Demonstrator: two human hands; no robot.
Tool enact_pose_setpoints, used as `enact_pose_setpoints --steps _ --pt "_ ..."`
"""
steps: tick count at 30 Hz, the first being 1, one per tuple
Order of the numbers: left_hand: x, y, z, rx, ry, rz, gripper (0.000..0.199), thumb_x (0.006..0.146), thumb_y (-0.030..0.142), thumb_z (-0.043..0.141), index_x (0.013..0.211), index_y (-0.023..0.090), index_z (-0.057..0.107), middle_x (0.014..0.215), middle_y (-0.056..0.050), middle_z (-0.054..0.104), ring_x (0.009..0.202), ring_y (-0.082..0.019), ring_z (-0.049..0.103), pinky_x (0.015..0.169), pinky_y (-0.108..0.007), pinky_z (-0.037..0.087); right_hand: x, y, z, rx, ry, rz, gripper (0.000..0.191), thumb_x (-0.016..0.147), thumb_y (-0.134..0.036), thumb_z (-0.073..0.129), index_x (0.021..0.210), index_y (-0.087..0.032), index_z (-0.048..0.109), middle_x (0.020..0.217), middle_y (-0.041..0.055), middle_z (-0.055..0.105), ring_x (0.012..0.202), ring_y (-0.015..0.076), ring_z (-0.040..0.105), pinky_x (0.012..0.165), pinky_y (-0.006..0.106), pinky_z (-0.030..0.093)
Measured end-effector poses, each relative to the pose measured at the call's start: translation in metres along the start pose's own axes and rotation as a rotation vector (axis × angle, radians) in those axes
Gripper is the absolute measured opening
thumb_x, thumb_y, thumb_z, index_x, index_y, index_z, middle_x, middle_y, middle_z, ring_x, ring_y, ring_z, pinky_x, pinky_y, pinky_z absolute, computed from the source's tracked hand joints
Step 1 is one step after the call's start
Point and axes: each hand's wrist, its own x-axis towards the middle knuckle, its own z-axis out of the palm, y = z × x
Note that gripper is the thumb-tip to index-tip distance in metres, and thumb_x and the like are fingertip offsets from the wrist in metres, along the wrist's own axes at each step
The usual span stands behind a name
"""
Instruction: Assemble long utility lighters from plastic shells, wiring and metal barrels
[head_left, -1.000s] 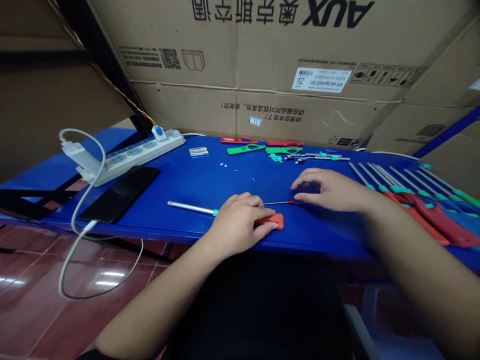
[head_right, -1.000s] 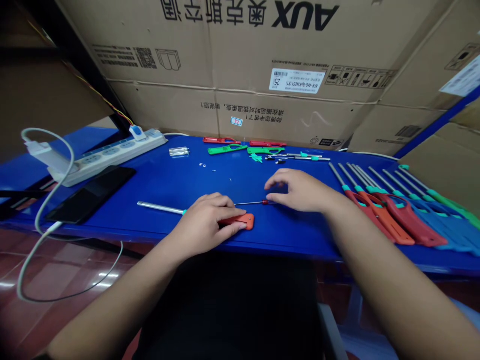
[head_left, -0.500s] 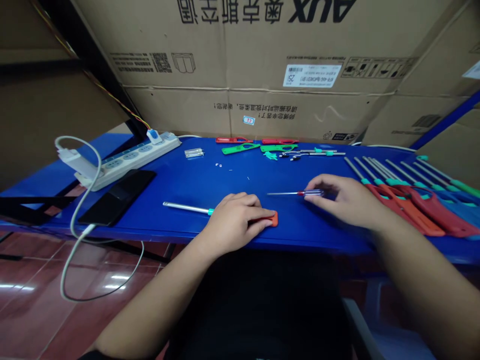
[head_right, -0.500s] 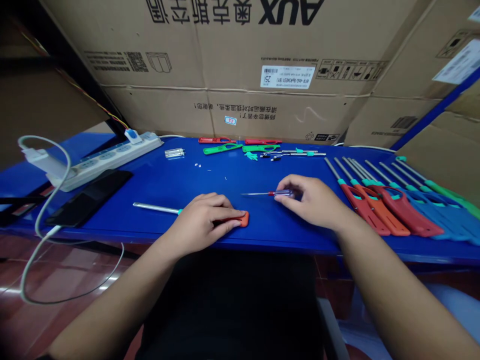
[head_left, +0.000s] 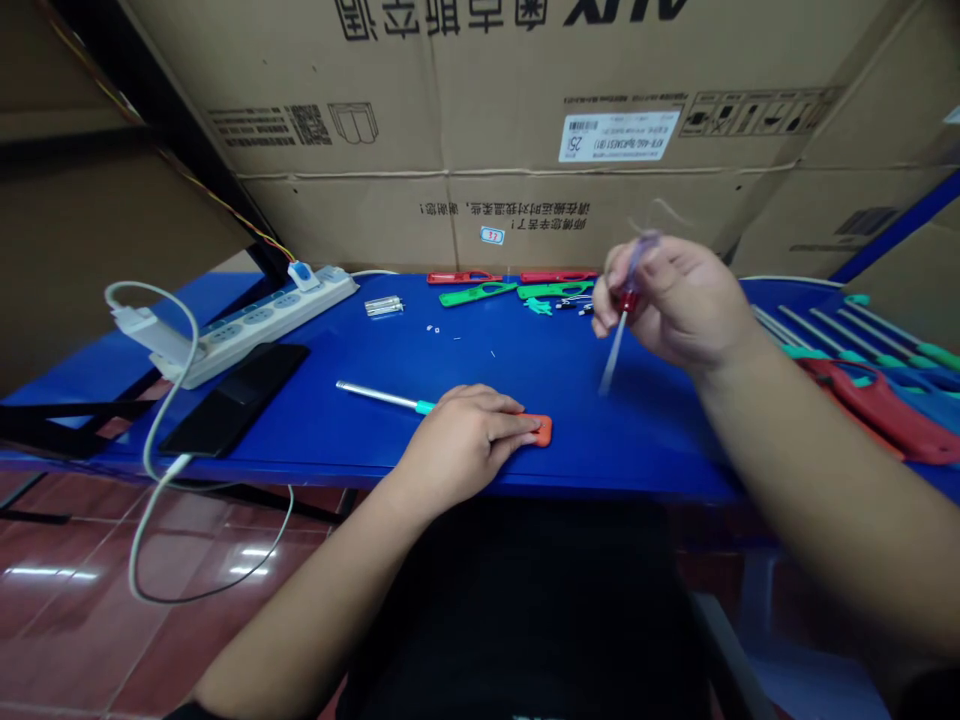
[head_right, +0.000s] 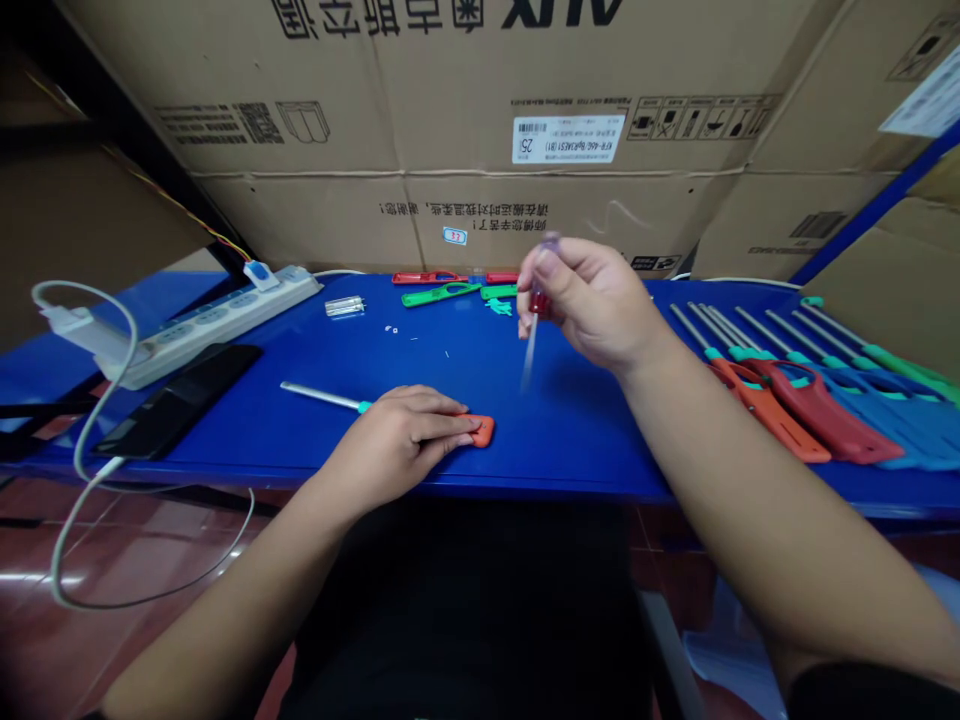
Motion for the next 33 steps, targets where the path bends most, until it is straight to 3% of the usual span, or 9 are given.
enact_pose_setpoints --steps 4,10,16,25,33 --pt "0.000 -0.006 0.001 -0.073 0.052 -0.006 0.018 0.094 0.025 0.066 0.107 0.025 0.078 0.110 -0.005 0.077 0.102 -0.020 0.071 0.092 -0.037 0.053 0.006 0.016 0.005 -0.125 -0.099 -0.048 0.037 0.091 -0.056 0.064 0.085 -0.019 0.062 0.062 -0.0033 0.059 0.048 0.0108 0.059 0.045 0.023 0.047" --pt "0.001 -0.005 -0.003 -0.097 0.043 -0.017 0.018 0.095 0.029 0.065 0.108 0.025 0.077 0.106 -0.003 0.077 0.096 -0.018 0.070 0.089 -0.035 0.051 -0.014 0.020 0.021 -0.325 -0.377 -0.137 0.025 0.097 -0.040 0.061 0.090 -0.016 0.062 0.070 -0.0017 0.060 0.054 0.0089 0.060 0.051 0.021 0.047" --pt "0.000 -0.005 -0.003 -0.056 0.031 -0.008 0.020 0.095 0.029 0.064 0.112 0.025 0.076 0.108 -0.004 0.075 0.095 -0.018 0.068 0.086 -0.036 0.050 -0.013 0.017 0.017 -0.340 -0.323 -0.196 0.026 0.101 -0.038 0.054 0.091 -0.015 0.061 0.073 -0.0007 0.059 0.055 0.0085 0.059 0.050 0.020 0.045" --pt "-0.001 -0.006 -0.002 -0.030 0.048 0.023 0.022 0.096 0.026 0.063 0.112 0.024 0.077 0.108 -0.006 0.074 0.094 -0.019 0.068 0.085 -0.037 0.051 -0.013 0.018 0.017 -0.378 -0.352 -0.208 0.023 0.098 -0.036 0.060 0.088 -0.015 0.061 0.070 -0.0025 0.058 0.054 0.0072 0.057 0.051 0.019 0.043" --pt "-0.002 -0.002 -0.004 0.032 -0.010 -0.016 0.023 0.098 0.030 0.060 0.116 0.029 0.075 0.108 -0.004 0.072 0.093 -0.019 0.066 0.082 -0.036 0.049 -0.015 0.007 0.016 -0.517 -0.469 -0.332 0.013 0.099 -0.029 0.054 0.094 -0.018 0.061 0.079 0.0006 0.064 0.065 0.0104 0.061 0.061 0.023 0.046"
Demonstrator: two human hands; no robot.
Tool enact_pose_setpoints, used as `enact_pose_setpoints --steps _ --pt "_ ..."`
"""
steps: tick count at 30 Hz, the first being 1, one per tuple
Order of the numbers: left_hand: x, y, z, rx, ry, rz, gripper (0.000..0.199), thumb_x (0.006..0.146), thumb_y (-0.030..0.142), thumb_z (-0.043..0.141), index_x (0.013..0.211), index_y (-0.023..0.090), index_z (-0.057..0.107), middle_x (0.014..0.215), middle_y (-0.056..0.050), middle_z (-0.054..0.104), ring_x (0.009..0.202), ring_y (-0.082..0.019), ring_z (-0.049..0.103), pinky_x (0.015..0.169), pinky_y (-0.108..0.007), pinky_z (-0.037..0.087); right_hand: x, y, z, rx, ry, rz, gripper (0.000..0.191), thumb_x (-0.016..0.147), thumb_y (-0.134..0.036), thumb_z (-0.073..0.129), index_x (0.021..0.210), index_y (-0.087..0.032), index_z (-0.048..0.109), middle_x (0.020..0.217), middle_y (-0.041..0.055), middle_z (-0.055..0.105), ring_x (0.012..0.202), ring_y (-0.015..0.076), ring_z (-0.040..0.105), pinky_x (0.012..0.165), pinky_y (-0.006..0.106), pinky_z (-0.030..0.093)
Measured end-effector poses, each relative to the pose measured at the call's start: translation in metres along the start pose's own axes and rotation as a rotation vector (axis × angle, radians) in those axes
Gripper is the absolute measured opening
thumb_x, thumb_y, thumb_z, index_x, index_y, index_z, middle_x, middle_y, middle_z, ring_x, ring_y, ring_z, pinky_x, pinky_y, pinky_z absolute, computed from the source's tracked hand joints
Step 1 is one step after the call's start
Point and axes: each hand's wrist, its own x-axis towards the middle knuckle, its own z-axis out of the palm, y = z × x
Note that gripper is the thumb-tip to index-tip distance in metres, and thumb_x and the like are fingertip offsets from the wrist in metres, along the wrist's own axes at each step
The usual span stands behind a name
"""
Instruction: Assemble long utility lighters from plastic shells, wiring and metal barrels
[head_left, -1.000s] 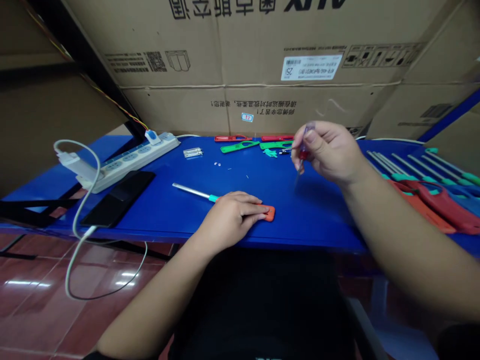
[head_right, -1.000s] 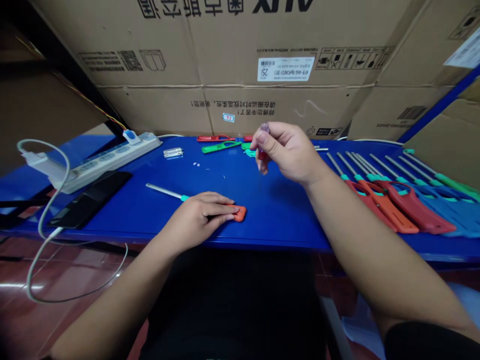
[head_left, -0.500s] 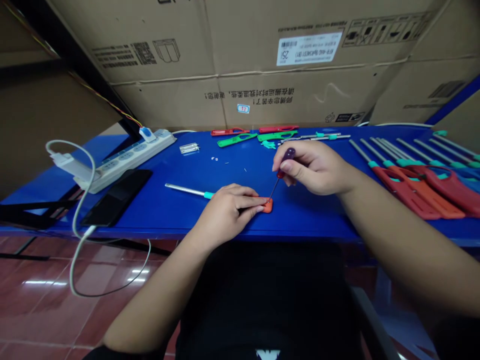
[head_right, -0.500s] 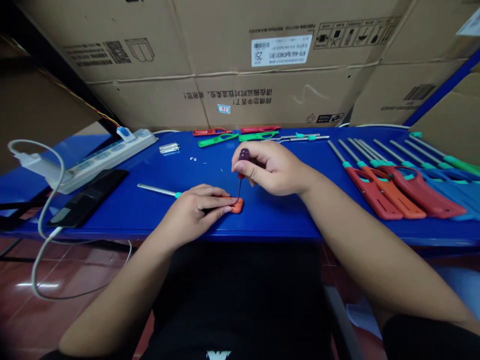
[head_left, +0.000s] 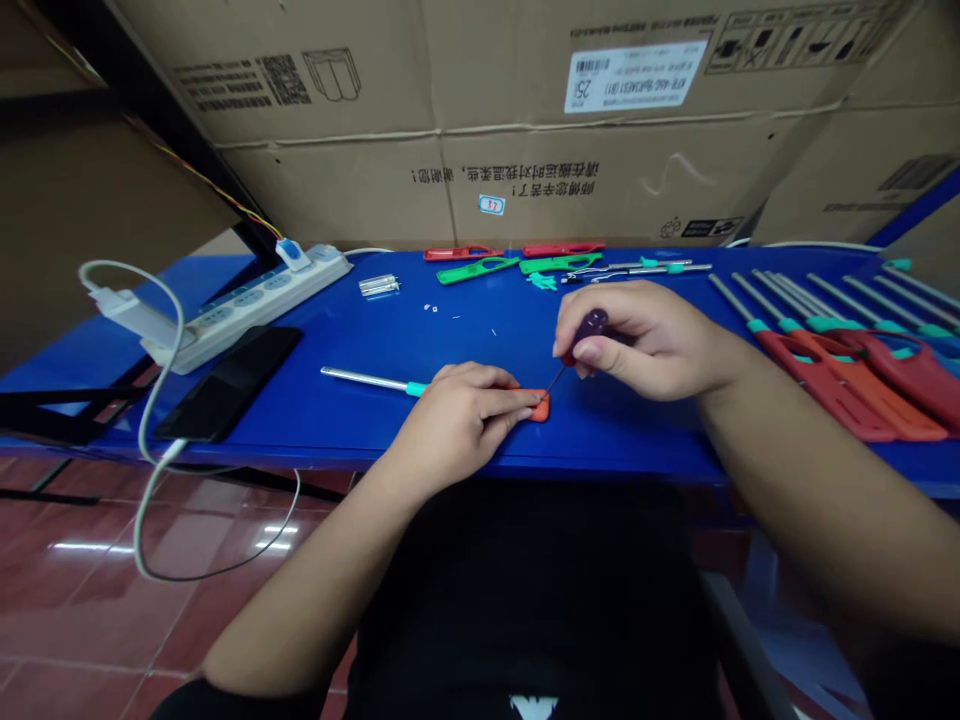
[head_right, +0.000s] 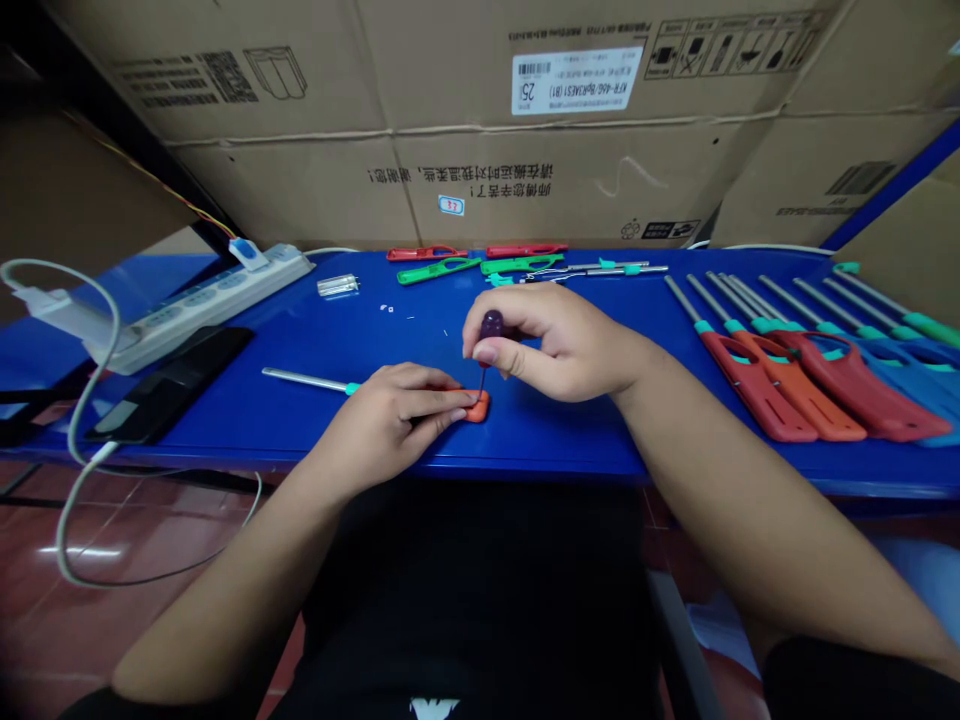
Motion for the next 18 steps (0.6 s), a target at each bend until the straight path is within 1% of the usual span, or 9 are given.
enact_pose_setpoints --steps 2,4,6,7,9,12,14,15,18 --pt "0.001 0.001 -0.001 -0.025 -0.010 -0.005 0.023 0.098 0.030 0.060 0.115 0.028 0.075 0.110 -0.003 0.073 0.094 -0.018 0.067 0.084 -0.036 0.049 -0.001 0.000 0.000 -0.071 0.004 0.010 0.010 0.097 -0.029 0.057 0.099 -0.019 0.061 0.084 0.0013 0.066 0.070 0.0119 0.062 0.064 0.024 0.047" --pt "0.002 0.002 -0.002 -0.040 -0.014 -0.023 0.023 0.098 0.031 0.061 0.115 0.026 0.074 0.110 -0.003 0.074 0.096 -0.019 0.067 0.087 -0.036 0.048 -0.002 0.001 0.002 -0.088 0.053 0.057 0.016 0.093 -0.030 0.061 0.106 -0.020 0.060 0.089 0.0016 0.066 0.072 0.0128 0.062 0.064 0.025 0.047" --pt "0.002 0.003 -0.002 -0.038 -0.013 -0.053 0.025 0.097 0.035 0.061 0.116 0.022 0.071 0.111 -0.003 0.074 0.098 -0.020 0.067 0.089 -0.038 0.047 -0.003 0.001 0.003 -0.089 0.106 0.126 0.022 0.090 -0.033 0.066 0.106 -0.020 0.059 0.086 0.0004 0.066 0.068 0.0129 0.061 0.062 0.025 0.046" --pt "0.002 0.003 -0.002 -0.034 -0.019 -0.064 0.026 0.097 0.036 0.061 0.116 0.022 0.070 0.112 -0.003 0.074 0.099 -0.021 0.066 0.090 -0.038 0.047 -0.002 -0.001 0.004 -0.119 0.119 0.162 0.023 0.087 -0.037 0.068 0.102 -0.020 0.060 0.081 -0.0009 0.065 0.064 0.0127 0.060 0.060 0.026 0.044" --pt "0.003 0.004 -0.003 -0.024 -0.035 -0.069 0.025 0.098 0.037 0.060 0.116 0.022 0.069 0.112 -0.003 0.074 0.100 -0.021 0.066 0.091 -0.038 0.046 0.004 -0.008 0.003 -0.284 0.107 0.239 0.026 0.085 -0.045 0.069 0.084 -0.020 0.061 0.065 -0.0028 0.060 0.055 0.0125 0.054 0.056 0.027 0.039" --pt "0.003 0.003 -0.003 -0.017 -0.058 -0.061 0.023 0.099 0.035 0.058 0.114 0.024 0.070 0.111 -0.002 0.073 0.101 -0.020 0.065 0.092 -0.038 0.046 0.021 -0.026 0.001 -0.666 0.051 0.402 0.050 0.092 -0.057 0.052 0.059 -0.020 0.057 0.050 -0.0002 0.049 0.049 0.0137 0.046 0.054 0.030 0.029" --pt "0.004 0.003 -0.003 -0.013 -0.064 -0.067 0.022 0.098 0.034 0.059 0.115 0.024 0.070 0.111 -0.003 0.073 0.100 -0.020 0.064 0.092 -0.038 0.046 0.034 -0.038 -0.003 -0.853 -0.019 0.485 0.061 0.097 -0.057 0.036 0.056 -0.019 0.059 0.049 0.0028 0.046 0.050 0.0154 0.044 0.054 0.031 0.023" --pt "0.004 0.003 -0.003 -0.011 -0.067 -0.070 0.022 0.098 0.034 0.059 0.114 0.024 0.070 0.111 -0.003 0.072 0.100 -0.021 0.064 0.092 -0.038 0.046 0.039 -0.042 -0.006 -0.900 -0.069 0.500 0.060 0.098 -0.053 0.033 0.056 -0.019 0.060 0.050 0.0036 0.045 0.050 0.0155 0.042 0.054 0.031 0.021" --pt "0.004 0.003 -0.002 -0.005 -0.068 -0.073 0.022 0.099 0.033 0.058 0.115 0.025 0.071 0.112 -0.004 0.072 0.101 -0.022 0.064 0.092 -0.039 0.047 0.052 -0.050 -0.016 -0.872 -0.249 0.498 0.044 0.092 -0.041 0.044 0.057 -0.019 0.058 0.049 0.0032 0.045 0.047 0.0134 0.034 0.051 0.032 0.020"
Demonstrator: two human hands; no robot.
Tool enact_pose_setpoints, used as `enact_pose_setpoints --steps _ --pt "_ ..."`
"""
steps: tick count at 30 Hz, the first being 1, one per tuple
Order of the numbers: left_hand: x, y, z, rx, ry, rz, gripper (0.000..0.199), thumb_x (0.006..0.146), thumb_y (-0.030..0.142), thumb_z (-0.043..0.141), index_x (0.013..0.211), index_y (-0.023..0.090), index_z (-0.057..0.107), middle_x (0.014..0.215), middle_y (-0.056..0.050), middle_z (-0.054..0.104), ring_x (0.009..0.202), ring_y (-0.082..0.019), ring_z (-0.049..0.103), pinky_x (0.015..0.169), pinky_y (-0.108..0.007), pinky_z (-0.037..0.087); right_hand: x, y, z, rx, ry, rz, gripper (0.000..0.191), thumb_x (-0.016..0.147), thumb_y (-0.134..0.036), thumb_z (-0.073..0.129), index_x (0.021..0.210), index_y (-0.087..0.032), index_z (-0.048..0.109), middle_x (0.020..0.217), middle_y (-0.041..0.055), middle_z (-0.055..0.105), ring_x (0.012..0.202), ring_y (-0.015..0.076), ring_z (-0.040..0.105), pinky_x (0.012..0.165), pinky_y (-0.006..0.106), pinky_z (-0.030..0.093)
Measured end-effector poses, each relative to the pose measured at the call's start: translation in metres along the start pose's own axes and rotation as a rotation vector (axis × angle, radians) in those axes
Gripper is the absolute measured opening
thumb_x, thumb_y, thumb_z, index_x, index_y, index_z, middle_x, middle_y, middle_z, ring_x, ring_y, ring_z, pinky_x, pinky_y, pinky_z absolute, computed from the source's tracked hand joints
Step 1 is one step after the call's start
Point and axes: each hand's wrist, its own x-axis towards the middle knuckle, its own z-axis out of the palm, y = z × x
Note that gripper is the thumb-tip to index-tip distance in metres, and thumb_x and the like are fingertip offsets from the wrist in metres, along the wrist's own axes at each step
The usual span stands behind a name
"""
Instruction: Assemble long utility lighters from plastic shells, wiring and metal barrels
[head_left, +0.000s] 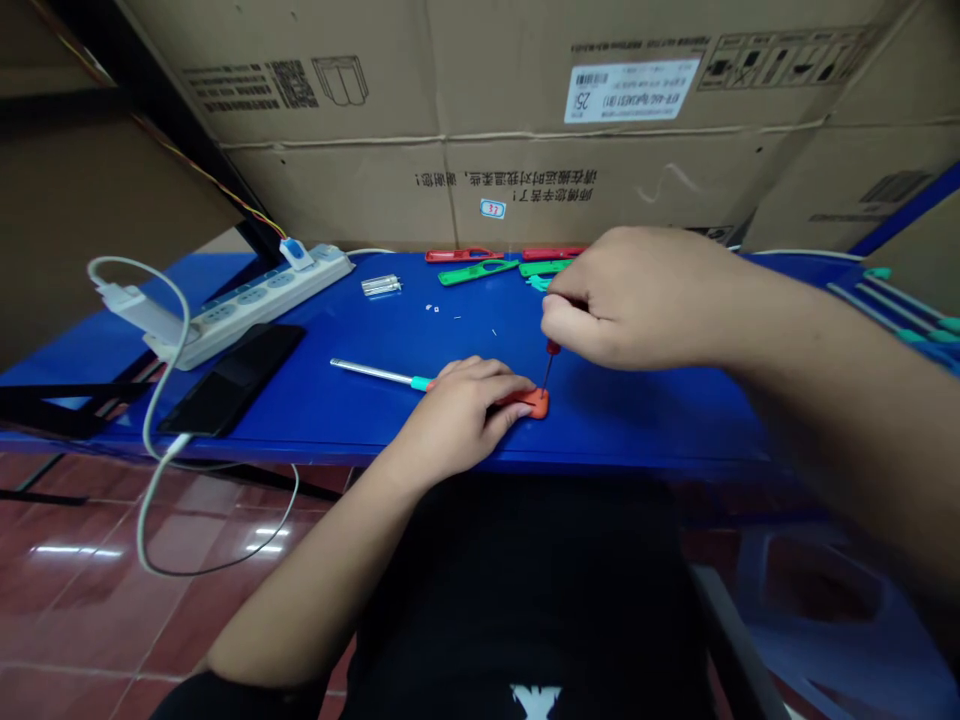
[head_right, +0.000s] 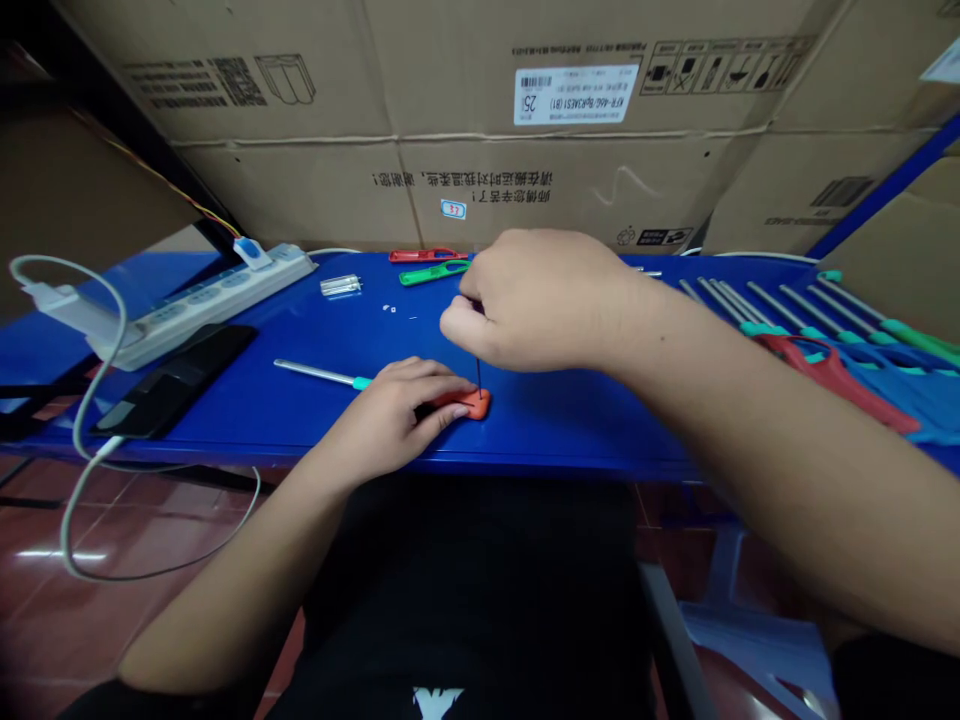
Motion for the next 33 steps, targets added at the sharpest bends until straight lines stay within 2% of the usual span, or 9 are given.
enact_pose_setpoints --steps 4,7,11,15,20,23,26,29,33 --pt "0.000 0.000 0.000 -0.012 0.003 0.003 0.023 0.098 0.032 0.058 0.116 0.025 0.071 0.112 -0.005 0.072 0.102 -0.022 0.063 0.092 -0.040 0.047 0.008 0.003 -0.010 0.082 -0.228 -0.062 0.047 0.088 -0.044 0.059 0.048 -0.021 0.051 0.041 0.0006 0.039 0.043 0.0124 0.034 0.051 0.034 0.025" --pt "0.000 0.000 -0.001 -0.016 0.003 0.004 0.023 0.098 0.032 0.058 0.115 0.025 0.071 0.110 -0.006 0.072 0.100 -0.022 0.064 0.091 -0.039 0.047 0.014 -0.005 -0.011 -0.020 -0.210 0.075 0.050 0.092 -0.051 0.056 0.053 -0.020 0.058 0.045 0.0045 0.045 0.050 0.0170 0.045 0.054 0.035 0.029" --pt "0.000 -0.001 0.000 -0.018 0.008 0.010 0.022 0.098 0.031 0.059 0.116 0.026 0.072 0.111 -0.005 0.071 0.101 -0.022 0.063 0.091 -0.039 0.047 0.017 -0.012 -0.004 -0.091 -0.251 -0.103 0.028 0.097 -0.034 0.048 0.101 -0.018 0.071 0.086 0.0121 0.071 0.070 0.0236 0.061 0.057 0.034 0.033" --pt "-0.001 -0.003 0.001 -0.018 0.013 0.009 0.023 0.098 0.031 0.059 0.117 0.027 0.071 0.110 -0.004 0.071 0.101 -0.022 0.063 0.093 -0.039 0.046 0.010 -0.004 -0.001 -0.029 -0.239 -0.215 0.043 0.095 -0.034 0.051 0.136 -0.022 0.054 0.104 0.0108 0.072 0.081 0.0252 0.065 0.060 0.033 0.037" --pt "0.000 -0.003 0.001 -0.030 0.009 0.013 0.023 0.098 0.031 0.059 0.116 0.027 0.072 0.108 -0.004 0.071 0.101 -0.022 0.063 0.092 -0.039 0.046 0.003 0.001 -0.011 0.109 -0.343 -0.340 0.049 0.080 -0.016 0.061 0.128 -0.020 0.054 0.112 0.0087 0.070 0.078 0.0189 0.064 0.059 0.029 0.040" --pt "0.000 -0.002 0.001 -0.037 0.015 0.013 0.023 0.098 0.031 0.058 0.116 0.028 0.072 0.109 -0.004 0.071 0.103 -0.023 0.062 0.093 -0.040 0.046 0.008 -0.004 -0.013 0.000 -0.372 -0.376 0.047 0.075 -0.010 0.062 0.121 -0.023 0.058 0.095 0.0039 0.072 0.072 0.0183 0.062 0.055 0.028 0.035" --pt "-0.001 -0.003 0.001 -0.044 0.017 0.014 0.023 0.098 0.032 0.058 0.117 0.028 0.072 0.109 -0.004 0.071 0.101 -0.022 0.063 0.093 -0.039 0.046 0.012 -0.008 -0.010 -0.183 -0.343 -0.296 0.031 0.086 -0.023 0.060 0.117 -0.022 0.064 0.078 0.0048 0.070 0.062 0.0202 0.058 0.053 0.030 0.031" --pt "-0.001 -0.003 0.001 -0.051 0.020 0.021 0.024 0.098 0.032 0.058 0.117 0.029 0.072 0.108 -0.004 0.072 0.100 -0.022 0.063 0.092 -0.040 0.047 0.011 -0.007 -0.010 -0.109 -0.289 -0.317 0.042 0.091 -0.031 0.058 0.132 -0.020 0.059 0.097 0.0092 0.072 0.069 0.0203 0.061 0.057 0.031 0.036" --pt "-0.001 -0.003 0.001 -0.061 0.023 0.022 0.023 0.098 0.031 0.058 0.115 0.029 0.073 0.107 -0.005 0.072 0.100 -0.022 0.064 0.092 -0.040 0.047 0.007 -0.008 -0.016 -0.022 -0.352 -0.434 0.069 0.076 -0.017 0.068 0.142 -0.024 0.048 0.121 0.0086 0.065 0.079 0.0191 0.063 0.056 0.029 0.038"
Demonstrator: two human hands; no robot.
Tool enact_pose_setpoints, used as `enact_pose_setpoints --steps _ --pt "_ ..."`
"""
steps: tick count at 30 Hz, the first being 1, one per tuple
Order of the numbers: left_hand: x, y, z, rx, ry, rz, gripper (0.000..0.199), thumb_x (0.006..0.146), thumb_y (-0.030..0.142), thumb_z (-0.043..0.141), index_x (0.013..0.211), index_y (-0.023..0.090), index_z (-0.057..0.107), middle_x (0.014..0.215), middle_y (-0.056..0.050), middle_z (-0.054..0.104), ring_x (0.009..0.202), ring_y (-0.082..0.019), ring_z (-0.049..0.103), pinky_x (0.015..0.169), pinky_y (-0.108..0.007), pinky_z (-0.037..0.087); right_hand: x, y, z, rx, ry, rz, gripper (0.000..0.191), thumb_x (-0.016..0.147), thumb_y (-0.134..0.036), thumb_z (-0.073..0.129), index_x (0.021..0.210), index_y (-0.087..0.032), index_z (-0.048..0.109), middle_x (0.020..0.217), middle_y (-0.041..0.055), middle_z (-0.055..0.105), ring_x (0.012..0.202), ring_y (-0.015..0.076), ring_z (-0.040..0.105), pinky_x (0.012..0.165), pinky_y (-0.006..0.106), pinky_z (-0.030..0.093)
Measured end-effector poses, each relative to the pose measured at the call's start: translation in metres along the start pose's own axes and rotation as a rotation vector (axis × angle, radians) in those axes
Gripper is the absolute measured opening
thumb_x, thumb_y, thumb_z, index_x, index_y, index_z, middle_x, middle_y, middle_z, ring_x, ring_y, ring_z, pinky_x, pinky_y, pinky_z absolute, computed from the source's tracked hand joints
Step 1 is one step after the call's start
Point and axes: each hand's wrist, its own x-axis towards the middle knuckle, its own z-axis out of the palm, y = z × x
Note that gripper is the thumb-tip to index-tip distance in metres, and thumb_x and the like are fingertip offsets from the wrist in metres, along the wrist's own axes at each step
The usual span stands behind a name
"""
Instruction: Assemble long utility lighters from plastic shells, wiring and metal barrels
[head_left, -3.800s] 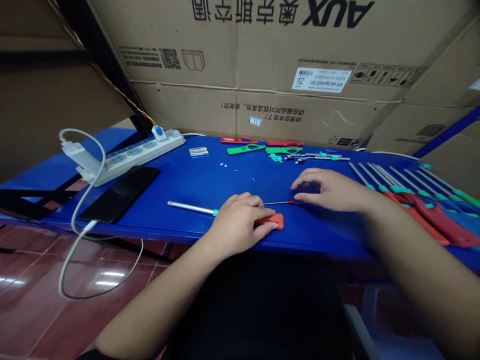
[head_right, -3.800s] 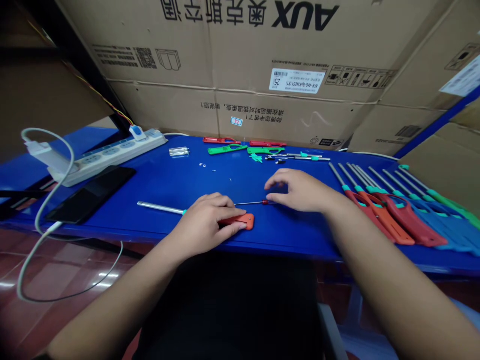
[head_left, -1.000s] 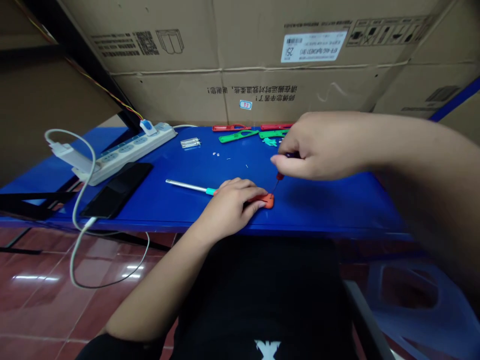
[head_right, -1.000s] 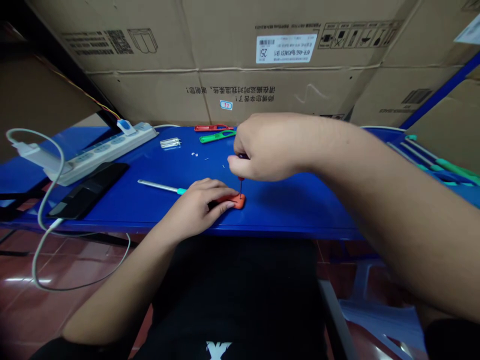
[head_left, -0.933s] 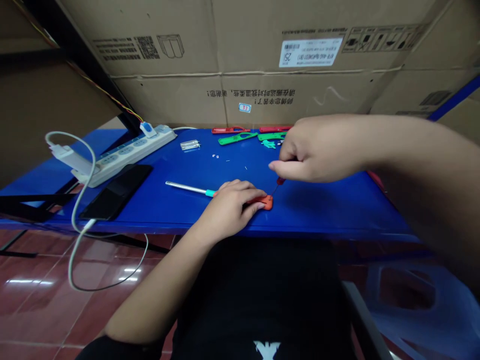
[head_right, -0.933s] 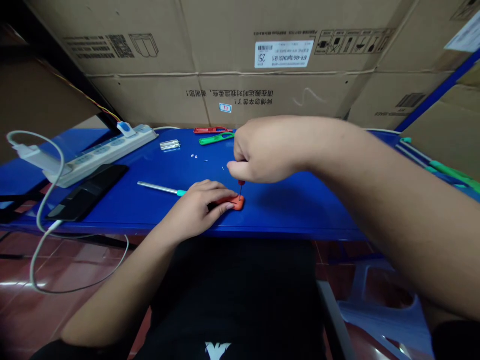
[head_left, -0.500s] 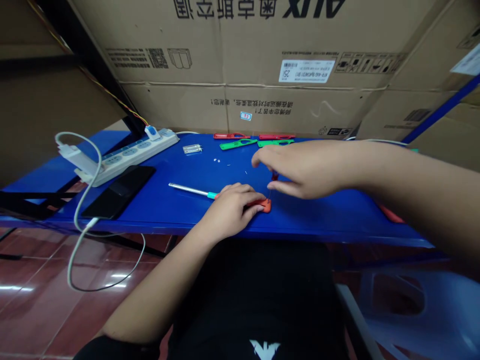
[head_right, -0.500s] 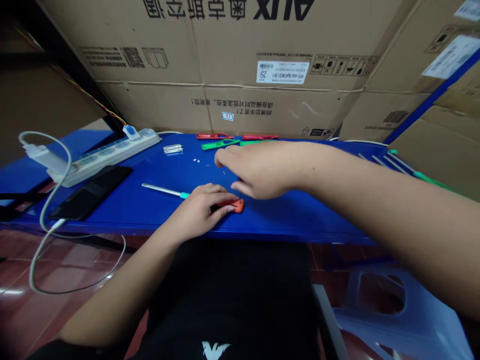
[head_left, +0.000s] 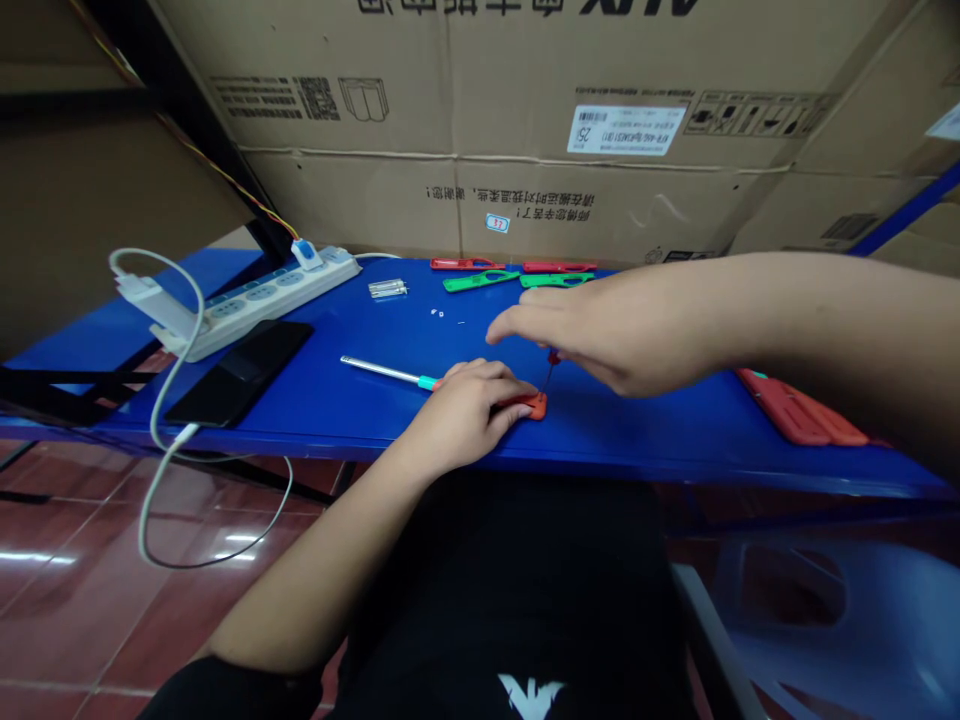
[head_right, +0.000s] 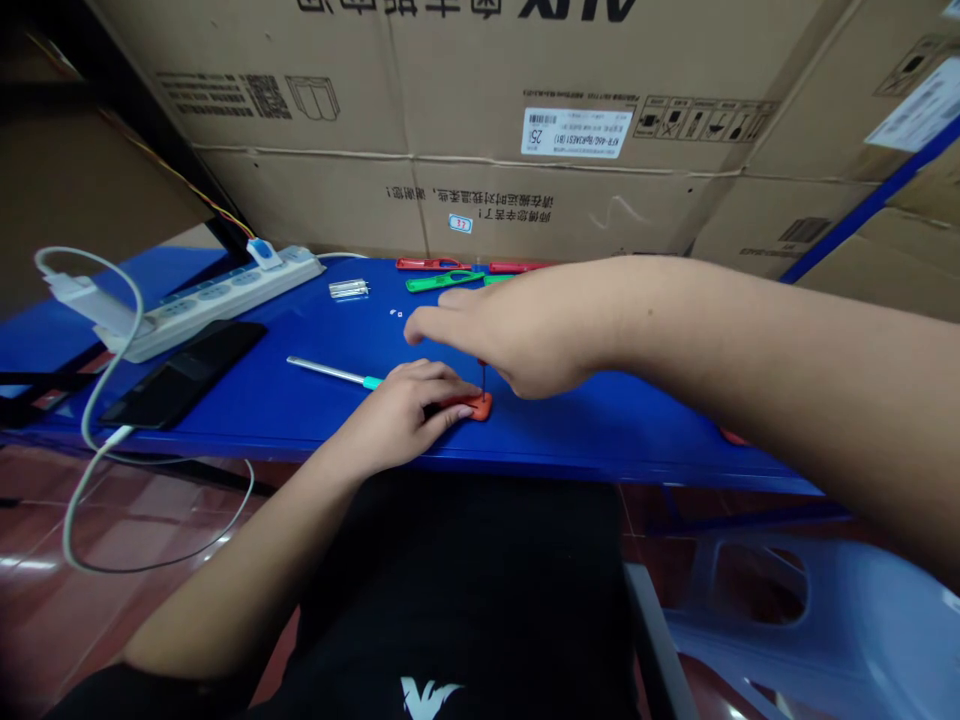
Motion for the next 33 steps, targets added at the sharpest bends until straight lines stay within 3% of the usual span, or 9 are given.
enact_pose_setpoints --steps 7,10,14,16,19,22,26,30,33 --pt "0.000 -0.001 0.001 -0.007 0.007 0.002 0.023 0.098 0.033 0.058 0.115 0.030 0.073 0.108 -0.004 0.072 0.101 -0.022 0.063 0.093 -0.040 0.047 0.010 -0.008 0.004 -0.221 -0.026 0.089 0.024 0.089 -0.022 0.060 0.111 -0.020 0.068 0.088 0.0083 0.072 0.070 0.0221 0.061 0.055 0.032 0.030" --pt "0.000 0.000 0.000 0.001 0.010 0.009 0.023 0.098 0.033 0.057 0.114 0.030 0.074 0.106 -0.005 0.071 0.099 -0.021 0.063 0.092 -0.038 0.047 0.006 -0.008 0.003 -0.210 -0.019 0.129 0.033 0.093 -0.029 0.057 0.123 -0.018 0.063 0.095 0.0106 0.073 0.069 0.0230 0.062 0.054 0.032 0.029" --pt "0.000 0.000 0.000 0.004 0.008 0.000 0.023 0.098 0.032 0.057 0.115 0.029 0.074 0.103 -0.005 0.070 0.096 -0.021 0.063 0.090 -0.036 0.047 0.001 -0.007 -0.005 -0.126 -0.150 0.140 0.061 0.074 -0.012 0.072 0.132 -0.021 0.056 0.111 0.0081 0.072 0.071 0.0201 0.062 0.053 0.030 0.031" --pt "0.000 0.000 0.000 0.004 0.008 0.002 0.024 0.098 0.032 0.058 0.116 0.030 0.073 0.103 -0.005 0.070 0.096 -0.021 0.063 0.089 -0.037 0.047 0.003 -0.005 -0.006 -0.153 -0.188 0.137 0.046 0.073 -0.010 0.072 0.117 -0.021 0.065 0.099 0.0052 0.074 0.067 0.0187 0.060 0.053 0.030 0.030" --pt "0.000 -0.001 0.001 0.010 0.006 0.005 0.024 0.098 0.033 0.057 0.116 0.030 0.073 0.103 -0.004 0.071 0.096 -0.021 0.062 0.088 -0.037 0.046 0.008 -0.002 -0.004 -0.191 -0.144 0.088 0.011 0.088 -0.028 0.065 0.094 -0.022 0.072 0.070 0.0032 0.069 0.057 0.0177 0.054 0.053 0.032 0.027" --pt "0.000 -0.002 0.002 0.016 0.006 0.012 0.022 0.099 0.033 0.057 0.113 0.030 0.073 0.104 -0.004 0.070 0.097 -0.022 0.062 0.088 -0.037 0.045 0.011 -0.002 -0.002 -0.217 -0.071 0.103 0.029 0.095 -0.044 0.055 0.090 -0.020 0.072 0.059 0.0034 0.063 0.054 0.0176 0.051 0.052 0.032 0.026" --pt "-0.001 -0.001 0.002 0.020 0.012 0.008 0.023 0.099 0.033 0.057 0.115 0.030 0.073 0.103 -0.004 0.070 0.096 -0.021 0.062 0.088 -0.037 0.045 0.011 -0.004 -0.008 -0.112 -0.112 0.099 0.035 0.086 -0.036 0.071 0.116 -0.020 0.065 0.086 0.0047 0.073 0.063 0.0169 0.057 0.052 0.031 0.030" --pt "-0.001 -0.001 0.002 0.015 0.012 0.010 0.024 0.099 0.032 0.057 0.117 0.029 0.072 0.104 -0.004 0.070 0.098 -0.021 0.062 0.089 -0.037 0.044 0.013 -0.004 -0.009 -0.228 -0.161 0.172 0.019 0.087 -0.039 0.071 0.095 -0.022 0.071 0.072 0.0034 0.070 0.062 0.0175 0.058 0.053 0.032 0.031" --pt "-0.001 -0.001 0.002 0.016 0.010 0.008 0.023 0.099 0.032 0.057 0.116 0.029 0.073 0.105 -0.004 0.070 0.098 -0.022 0.062 0.088 -0.037 0.044 0.013 -0.001 -0.006 -0.335 -0.152 0.246 0.046 0.094 -0.059 0.055 0.082 -0.019 0.072 0.059 0.0059 0.065 0.062 0.0198 0.061 0.055 0.033 0.029"
